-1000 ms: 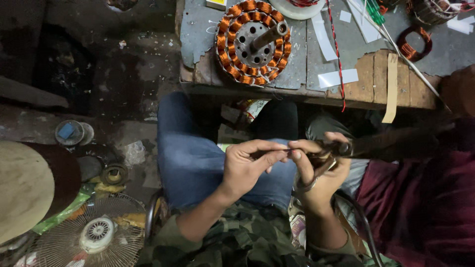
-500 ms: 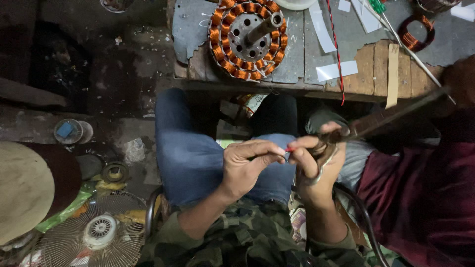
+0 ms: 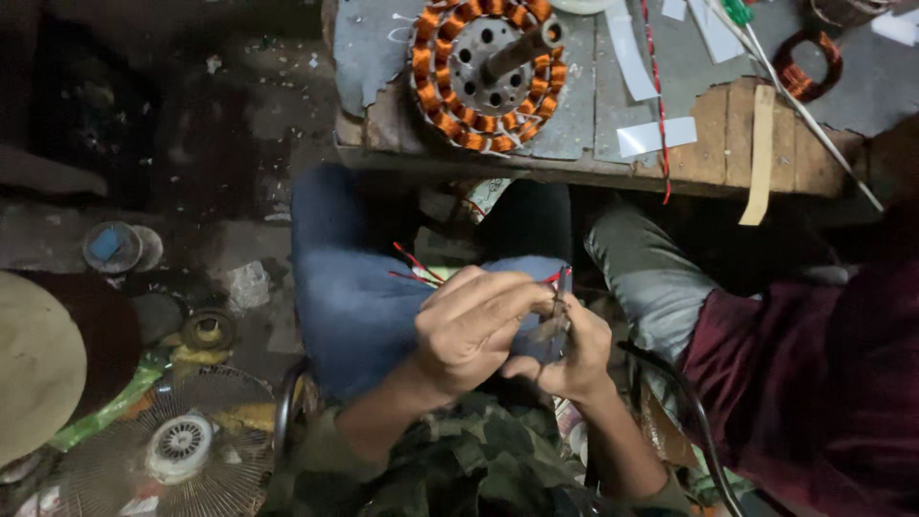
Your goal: The person winds copper wire onto a motor stator, then strips the wire ends with shears and twists them together. They insert the wires into the stator slots and secure them with white tape.
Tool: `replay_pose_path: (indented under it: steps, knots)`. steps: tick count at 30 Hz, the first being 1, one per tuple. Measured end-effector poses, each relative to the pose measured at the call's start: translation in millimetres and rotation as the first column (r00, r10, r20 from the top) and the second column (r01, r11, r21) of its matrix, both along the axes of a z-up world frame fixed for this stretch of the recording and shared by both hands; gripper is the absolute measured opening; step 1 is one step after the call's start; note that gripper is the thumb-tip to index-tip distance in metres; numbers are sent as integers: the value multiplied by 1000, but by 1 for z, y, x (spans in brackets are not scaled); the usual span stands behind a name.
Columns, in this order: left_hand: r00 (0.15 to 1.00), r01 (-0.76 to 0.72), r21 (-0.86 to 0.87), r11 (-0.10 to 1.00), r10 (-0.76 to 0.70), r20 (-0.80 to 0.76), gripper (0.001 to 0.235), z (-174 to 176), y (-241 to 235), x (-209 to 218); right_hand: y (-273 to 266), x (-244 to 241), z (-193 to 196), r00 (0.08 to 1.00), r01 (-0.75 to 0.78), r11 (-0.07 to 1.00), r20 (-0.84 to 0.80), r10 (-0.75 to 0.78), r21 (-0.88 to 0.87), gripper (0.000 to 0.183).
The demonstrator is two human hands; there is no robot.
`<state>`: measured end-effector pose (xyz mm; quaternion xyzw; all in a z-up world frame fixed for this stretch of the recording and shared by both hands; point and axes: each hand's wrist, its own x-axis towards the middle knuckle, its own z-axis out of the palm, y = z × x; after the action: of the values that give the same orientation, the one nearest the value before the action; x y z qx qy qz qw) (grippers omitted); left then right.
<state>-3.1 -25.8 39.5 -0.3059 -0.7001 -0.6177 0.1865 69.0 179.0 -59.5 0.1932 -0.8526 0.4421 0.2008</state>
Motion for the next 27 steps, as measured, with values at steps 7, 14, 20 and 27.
replay_pose_path:
  steps: [7, 14, 20, 27]
  knots:
    - [997, -38, -31, 999, 36, -61, 39, 3, -6, 4, -13, -8, 1, 976, 185, 978, -134, -171, 97, 94]
    - [990, -130, -18, 991, 128, -52, 31, -7, 7, 8, -24, -6, -5, 939, 289, 944, -238, -248, 161, 74]
    - [986, -163, 5, 987, 163, -45, 29, -14, 10, 10, -34, -7, -3, 898, 388, 905, -291, -329, 176, 70]
    - [984, -176, 13, 984, 176, 17, 23, -11, 11, 8, -25, -2, -12, 915, 400, 876, -175, -364, 271, 70]
